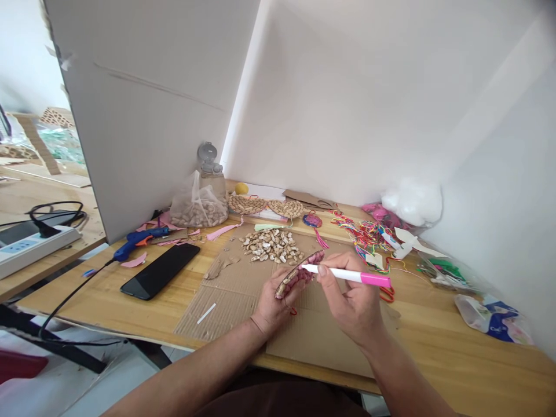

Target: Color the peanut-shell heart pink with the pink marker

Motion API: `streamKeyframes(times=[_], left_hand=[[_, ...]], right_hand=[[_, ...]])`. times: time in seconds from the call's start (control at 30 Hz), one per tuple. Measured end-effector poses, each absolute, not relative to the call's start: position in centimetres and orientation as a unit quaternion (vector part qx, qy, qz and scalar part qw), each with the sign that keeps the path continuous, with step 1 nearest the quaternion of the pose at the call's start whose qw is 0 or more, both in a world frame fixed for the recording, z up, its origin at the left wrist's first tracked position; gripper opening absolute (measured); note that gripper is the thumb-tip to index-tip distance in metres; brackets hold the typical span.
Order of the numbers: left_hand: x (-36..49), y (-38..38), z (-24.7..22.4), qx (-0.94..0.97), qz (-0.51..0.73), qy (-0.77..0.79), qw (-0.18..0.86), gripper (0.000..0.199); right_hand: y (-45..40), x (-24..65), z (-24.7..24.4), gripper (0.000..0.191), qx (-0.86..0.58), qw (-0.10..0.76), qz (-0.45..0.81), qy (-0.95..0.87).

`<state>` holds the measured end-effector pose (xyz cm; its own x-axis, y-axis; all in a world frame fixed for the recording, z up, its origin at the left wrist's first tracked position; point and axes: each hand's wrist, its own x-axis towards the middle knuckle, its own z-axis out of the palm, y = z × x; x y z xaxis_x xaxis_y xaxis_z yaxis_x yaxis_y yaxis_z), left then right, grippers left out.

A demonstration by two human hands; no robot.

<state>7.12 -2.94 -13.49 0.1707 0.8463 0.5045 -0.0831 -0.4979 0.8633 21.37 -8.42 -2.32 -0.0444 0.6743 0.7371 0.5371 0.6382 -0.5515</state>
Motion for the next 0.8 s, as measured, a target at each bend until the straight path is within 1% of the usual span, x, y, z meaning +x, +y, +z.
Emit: streamKeyframes(times=[0.3, 0.5, 0.6, 0.7, 0.8], left_hand=[[7.0, -3.0, -13.5, 0.658, 0.578, 0.289, 0.387, 0.023], [7.0, -2.9, -13.5, 0.669, 0.572, 0.28, 0.382, 0.021], [7.0, -2.9, -13.5, 0.674, 0.577, 0.272, 0.372, 0.022], [7.0, -3.0, -13.5, 0.664, 0.58, 0.275, 0.383, 0.021], [7.1, -3.0, -13.4, 0.654, 0.578, 0.288, 0.394, 0.022]], right_hand=[[-8.3, 21.8, -1.9, 0.004, -0.442, 0.549, 0.053, -0.707], [-8.4, 21.4, -2.0, 0.001, -0.44, 0.527, 0.067, -0.724], [-8.1, 21.9, -1.8, 0.003, -0.455, 0.521, 0.054, -0.72], [-8.1, 22.4, -1.6, 0.005, -0.457, 0.534, 0.048, -0.71], [-8.4, 22.3, -1.7, 0.003, -0.446, 0.536, 0.069, -0.713]])
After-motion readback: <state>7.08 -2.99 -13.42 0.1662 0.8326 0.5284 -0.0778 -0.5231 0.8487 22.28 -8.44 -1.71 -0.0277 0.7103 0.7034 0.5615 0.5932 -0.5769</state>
